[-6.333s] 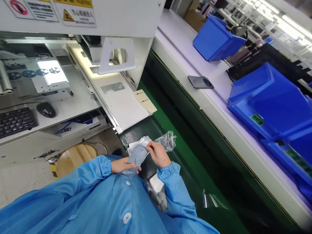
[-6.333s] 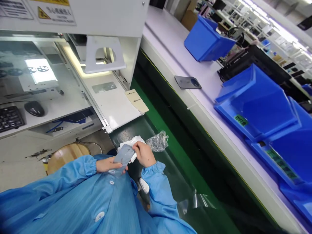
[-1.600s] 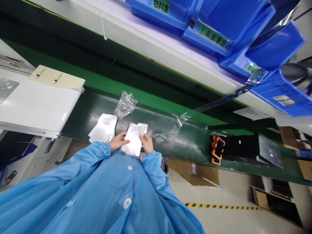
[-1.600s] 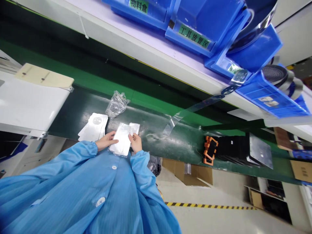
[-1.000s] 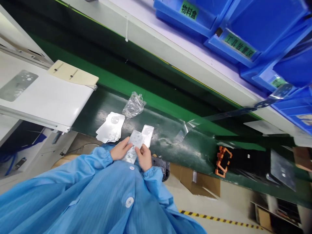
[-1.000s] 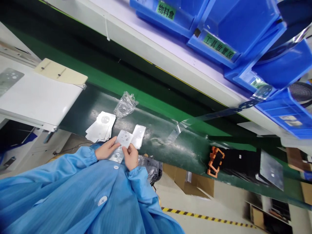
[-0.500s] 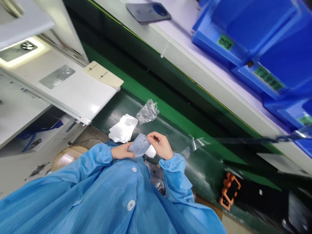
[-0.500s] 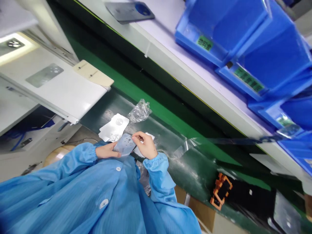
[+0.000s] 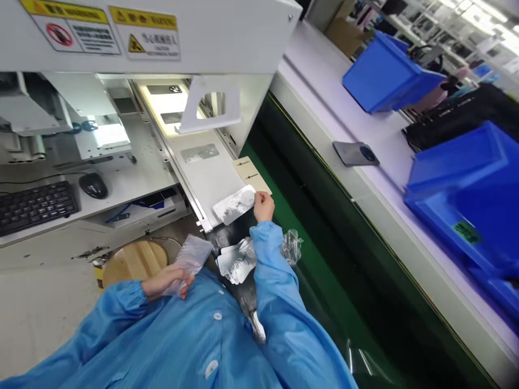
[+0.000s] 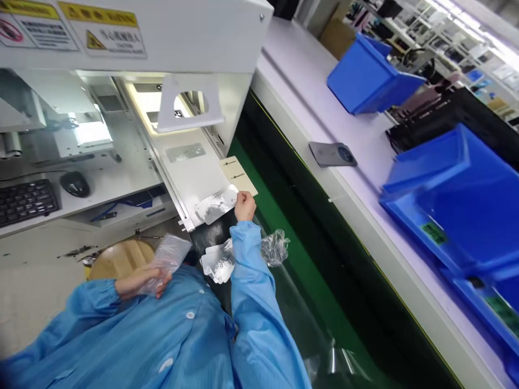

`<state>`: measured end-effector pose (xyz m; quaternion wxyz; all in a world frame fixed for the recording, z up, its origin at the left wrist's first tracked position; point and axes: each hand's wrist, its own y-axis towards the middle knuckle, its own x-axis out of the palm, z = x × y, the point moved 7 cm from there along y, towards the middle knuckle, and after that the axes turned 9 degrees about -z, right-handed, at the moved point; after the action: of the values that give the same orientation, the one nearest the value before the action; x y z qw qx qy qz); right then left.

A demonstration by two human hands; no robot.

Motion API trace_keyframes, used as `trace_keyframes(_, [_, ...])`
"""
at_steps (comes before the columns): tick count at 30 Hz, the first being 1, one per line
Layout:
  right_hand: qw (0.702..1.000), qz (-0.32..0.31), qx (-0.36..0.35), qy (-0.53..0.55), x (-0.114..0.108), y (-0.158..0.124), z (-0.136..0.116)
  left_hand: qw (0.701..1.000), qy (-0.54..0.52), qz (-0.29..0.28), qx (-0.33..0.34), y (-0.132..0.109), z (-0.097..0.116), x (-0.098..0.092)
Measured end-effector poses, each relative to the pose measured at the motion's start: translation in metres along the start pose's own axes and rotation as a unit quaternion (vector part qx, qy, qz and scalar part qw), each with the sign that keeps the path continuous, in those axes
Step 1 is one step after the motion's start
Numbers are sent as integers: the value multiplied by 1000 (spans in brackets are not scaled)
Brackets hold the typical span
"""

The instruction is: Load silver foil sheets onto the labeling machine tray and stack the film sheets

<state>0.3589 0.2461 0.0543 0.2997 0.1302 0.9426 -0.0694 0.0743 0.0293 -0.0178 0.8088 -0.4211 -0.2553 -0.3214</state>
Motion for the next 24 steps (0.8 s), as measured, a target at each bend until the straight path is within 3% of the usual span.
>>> trace_keyframes(3, [998,-8,18,-58,41,32,-3,998,-17,57,26,-16,-5,-28])
trace_keyframes(8, [997,-12,14,-80,69,50,-4,998,-2,59,18,-15,-5,-38])
trace_keyframes(12, [997,-5,-2,-81,64,58,-6,998,21,52,8,-10,5,-40])
trace_keyframes(16, [999,-9,6,36,25,59,2,998,52,31,-15,-4,13,-38])
trace_keyframes(20, [991,-21,15,134,-30,13,36,994,99,20,-39,9,14,-37])
trace_keyframes(22, [990,-28,50,127,-44,-34,66,990,134,25,-40,24,12,-38])
trace_keyframes(24, [989,-25,106,104,-44,-89,101,981,186,39,-35,46,10,-39])
